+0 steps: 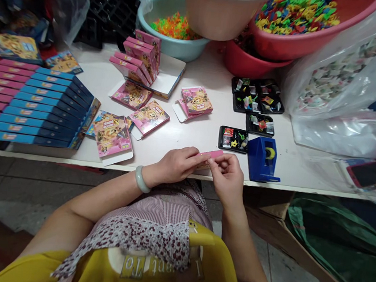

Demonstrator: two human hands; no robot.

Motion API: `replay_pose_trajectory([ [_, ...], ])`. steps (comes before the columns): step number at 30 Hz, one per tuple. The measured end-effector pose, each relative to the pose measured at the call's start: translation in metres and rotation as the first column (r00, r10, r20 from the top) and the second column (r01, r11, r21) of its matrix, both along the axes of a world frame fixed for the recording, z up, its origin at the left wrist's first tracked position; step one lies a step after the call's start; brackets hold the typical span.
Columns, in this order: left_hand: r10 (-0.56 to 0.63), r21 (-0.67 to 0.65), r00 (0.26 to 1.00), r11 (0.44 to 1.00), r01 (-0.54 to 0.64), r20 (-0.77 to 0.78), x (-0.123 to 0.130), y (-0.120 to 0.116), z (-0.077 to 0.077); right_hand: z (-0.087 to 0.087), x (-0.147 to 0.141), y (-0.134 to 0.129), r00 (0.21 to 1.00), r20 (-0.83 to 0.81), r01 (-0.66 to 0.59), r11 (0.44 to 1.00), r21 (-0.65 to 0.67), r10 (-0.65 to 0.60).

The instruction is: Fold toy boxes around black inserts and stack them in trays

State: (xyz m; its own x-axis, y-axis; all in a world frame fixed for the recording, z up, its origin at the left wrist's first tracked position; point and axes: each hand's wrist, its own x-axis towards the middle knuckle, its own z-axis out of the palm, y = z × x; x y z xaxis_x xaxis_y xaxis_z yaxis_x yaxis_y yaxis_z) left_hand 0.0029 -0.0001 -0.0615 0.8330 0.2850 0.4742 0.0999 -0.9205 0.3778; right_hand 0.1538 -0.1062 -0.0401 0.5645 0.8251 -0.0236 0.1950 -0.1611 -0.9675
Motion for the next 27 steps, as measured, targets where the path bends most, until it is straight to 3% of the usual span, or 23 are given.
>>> replay_pose_trajectory([
  [8,-0.021,-0.164,0.998,0.986,0.031,0.062,0.002,0.004,0.002,-0.009,-0.003,0.005,1.0,-0.02,-0.006,1.0,0.005,0.007],
  [14,-0.073,-0.205,0.995,0.975,0.086,0.071,0.001,0.019,0.002,-0.006,0.006,0.017,0.943,0.331,0.009,0.993,-0.115,0.029],
  [16,-0.082,-0.23,0.994,0.968,0.095,0.068,0.002,0.023,0.0,-0.012,0.014,0.023,0.906,0.422,0.019,0.989,-0.144,0.044],
  [19,0.021,-0.337,0.995,0.942,0.014,0.099,0.002,0.026,-0.007,-0.032,0.026,0.032,0.874,0.486,0.033,0.999,-0.037,-0.011],
  [21,0.139,-0.443,0.985,0.893,-0.08,0.101,-0.001,0.029,-0.014,-0.049,0.029,0.038,0.917,0.4,-0.021,0.999,0.03,0.007],
  [23,0.223,-0.551,0.973,0.82,-0.154,0.061,-0.005,0.037,-0.018,-0.063,0.03,0.043,0.974,0.179,-0.145,0.989,0.012,0.14],
  [25,0.248,-0.625,0.969,0.755,-0.197,-0.005,-0.007,0.054,-0.018,-0.071,0.034,0.048,0.968,-0.048,-0.245,0.969,-0.014,0.244],
  [27,0.281,-0.612,0.958,0.749,-0.252,-0.051,-0.002,0.077,-0.016,-0.073,0.045,0.057,0.969,-0.139,-0.205,0.979,0.014,0.205],
])
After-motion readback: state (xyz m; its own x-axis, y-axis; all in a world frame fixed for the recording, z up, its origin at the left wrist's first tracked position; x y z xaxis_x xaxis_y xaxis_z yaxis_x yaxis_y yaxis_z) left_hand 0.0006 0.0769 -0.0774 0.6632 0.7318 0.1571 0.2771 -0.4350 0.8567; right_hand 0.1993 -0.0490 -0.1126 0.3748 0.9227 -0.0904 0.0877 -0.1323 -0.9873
